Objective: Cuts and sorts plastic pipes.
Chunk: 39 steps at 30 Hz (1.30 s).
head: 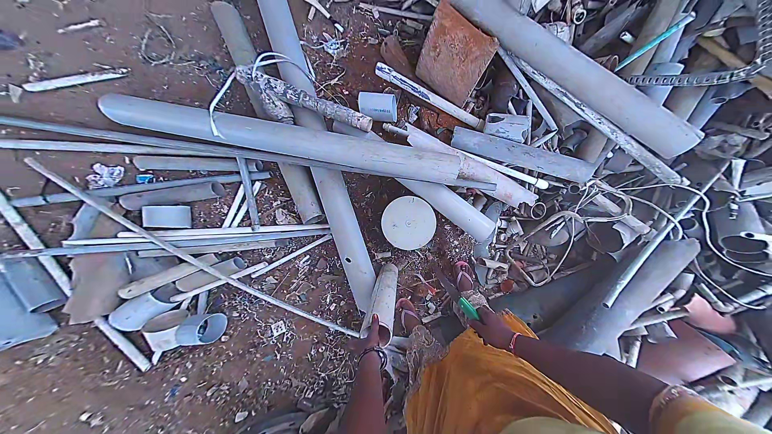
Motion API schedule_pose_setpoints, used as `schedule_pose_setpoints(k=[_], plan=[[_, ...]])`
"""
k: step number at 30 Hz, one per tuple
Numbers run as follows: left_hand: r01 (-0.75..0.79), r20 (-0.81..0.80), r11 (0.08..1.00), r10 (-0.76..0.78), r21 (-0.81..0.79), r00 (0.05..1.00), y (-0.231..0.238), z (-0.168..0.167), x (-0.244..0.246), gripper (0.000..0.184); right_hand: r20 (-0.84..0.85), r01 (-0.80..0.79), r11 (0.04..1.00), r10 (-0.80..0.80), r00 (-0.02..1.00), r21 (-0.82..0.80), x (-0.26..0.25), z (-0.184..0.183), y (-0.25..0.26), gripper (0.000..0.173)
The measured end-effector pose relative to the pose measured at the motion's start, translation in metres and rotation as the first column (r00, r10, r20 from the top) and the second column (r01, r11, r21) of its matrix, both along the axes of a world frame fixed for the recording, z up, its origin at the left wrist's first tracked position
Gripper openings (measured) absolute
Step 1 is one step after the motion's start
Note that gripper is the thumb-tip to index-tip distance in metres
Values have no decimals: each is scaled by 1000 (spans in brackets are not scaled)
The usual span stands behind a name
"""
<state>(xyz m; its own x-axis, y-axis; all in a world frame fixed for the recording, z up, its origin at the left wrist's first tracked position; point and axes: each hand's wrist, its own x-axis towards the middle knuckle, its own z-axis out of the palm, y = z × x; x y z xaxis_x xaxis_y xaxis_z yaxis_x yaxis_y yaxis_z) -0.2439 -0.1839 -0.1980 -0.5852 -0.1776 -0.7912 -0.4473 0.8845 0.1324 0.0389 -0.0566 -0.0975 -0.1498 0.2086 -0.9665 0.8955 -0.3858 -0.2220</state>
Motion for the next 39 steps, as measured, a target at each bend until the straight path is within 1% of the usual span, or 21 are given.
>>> schedule_pose_setpoints(k=[2,4,5,7,8,10,11,12,13,14,15,16,17,18,19,20,23,27,31,35,39], plan=[[-70,43,997,69,43,997,-1,9,-1,98,-7,-16,1000,16,1000,11,-4,2,-2,44],[-156,102,982,146,103,984,7,33,4,81,1,-24,1000,24,1000,8,-9,5,-3,45],[-201,112,972,188,121,976,9,37,6,73,-1,-21,1000,21,1000,7,-12,6,-4,46],[-233,110,965,220,124,969,4,30,13,76,-18,-5,1000,5,1000,3,-16,6,-11,46],[-179,100,980,170,91,980,0,22,16,78,-26,1,1000,-1,1000,-2,-17,5,-15,46],[36,148,999,-40,25,988,-8,-2,27,72,-36,-3,1000,2,999,-13,-18,1,-22,46],[175,195,985,-173,7,965,-10,-12,32,69,-35,-15,1000,14,999,-16,-18,-1,-26,46],[345,245,939,-332,-9,911,-7,-12,38,66,-34,-27,999,26,999,-25,-17,-3,-30,45],[467,193,883,-450,-48,872,-6,-12,43,70,-35,-38,998,37,999,-40,-16,-4,-35,44],[550,102,829,-542,-96,834,-2,-5,46,83,-34,-49,997,47,998,-53,-16,-4,-38,44],[599,29,791,-600,-125,799,8,4,46,97,-37,-57,996,55,998,-64,-17,-4,-39,44],[632,-11,763,-639,-139,769,19,10,45,109,-40,-65,995,63,997,-72,-19,-4,-40,44],[663,-13,732,-673,-156,739,30,15,43,119,-45,-73,994,69,997,-79,-20,-3,-39,44],[688,-5,706,-698,-169,716,42,17,42,127,-52,-69,994,64,997,-86,-21,0,-37,45],[708,6,684,-718,-176,696,53,17,41,131,-58,-70,994,65,996,-90,-22,2,-35,45],[726,14,661,-737,-189,675,65,18,39,129,-64,-72,993,66,996,-89,-21,3,-31,44],[743,4,638,-758,-202,652,91,23,33,116,-61,-62,996,58,996,-69,-13,5,-20,45],[769,-43,628,-777,-114,628,95,22,27,114,-27,-13,999,12,1000,-35,3,3,-4,43],[831,-43,545,-838,-112,544,89,22,24,113,4,56,998,-56,998,-11,18,-3,2,43],[892,-16,426,-903,-149,428,84,14,26,124,6,74,997,-74,997,-17,26,-6,2,44],[940,37,298,-951,-167,308,86,11,23,114,-7,45,998,-46,999,-53,29,-1,-2,45]])
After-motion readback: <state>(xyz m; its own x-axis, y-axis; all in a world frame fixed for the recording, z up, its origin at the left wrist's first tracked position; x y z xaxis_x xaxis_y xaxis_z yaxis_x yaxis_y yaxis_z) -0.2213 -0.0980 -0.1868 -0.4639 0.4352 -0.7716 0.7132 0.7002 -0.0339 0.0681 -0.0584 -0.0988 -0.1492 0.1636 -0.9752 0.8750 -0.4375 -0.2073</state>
